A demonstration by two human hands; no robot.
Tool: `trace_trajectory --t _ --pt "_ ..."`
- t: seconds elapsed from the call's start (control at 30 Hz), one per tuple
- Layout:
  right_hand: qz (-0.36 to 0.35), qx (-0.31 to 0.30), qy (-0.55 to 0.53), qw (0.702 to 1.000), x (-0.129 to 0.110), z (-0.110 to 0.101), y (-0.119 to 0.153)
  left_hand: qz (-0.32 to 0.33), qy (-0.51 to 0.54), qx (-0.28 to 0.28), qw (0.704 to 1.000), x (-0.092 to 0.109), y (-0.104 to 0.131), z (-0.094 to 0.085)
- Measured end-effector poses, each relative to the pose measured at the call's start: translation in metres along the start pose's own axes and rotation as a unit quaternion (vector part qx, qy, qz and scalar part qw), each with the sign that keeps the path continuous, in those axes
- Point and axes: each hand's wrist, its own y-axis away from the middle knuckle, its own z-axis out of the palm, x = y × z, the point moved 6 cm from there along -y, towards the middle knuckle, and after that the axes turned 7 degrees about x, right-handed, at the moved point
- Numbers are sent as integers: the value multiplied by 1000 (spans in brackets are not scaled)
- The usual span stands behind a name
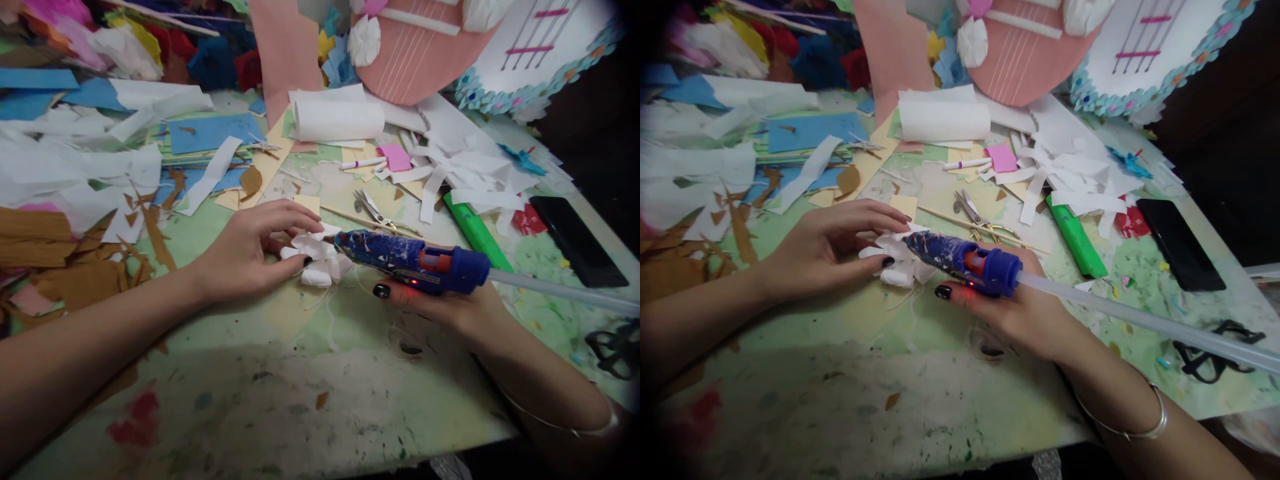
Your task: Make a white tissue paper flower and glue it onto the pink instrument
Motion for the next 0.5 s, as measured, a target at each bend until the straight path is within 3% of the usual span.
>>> trace_trajectory --t 0.2,0.37,0.5 --pt "-25 -25 -6 999 -4 2 0 7 -11 1 1000 2 1 -1" --pt "-35 4 15 999 -6 -4 -2 26 -18 7 999 3 2 -1" --pt "-43 -30 8 999 -8 -4 -3 34 -21 4 999 3 2 0"
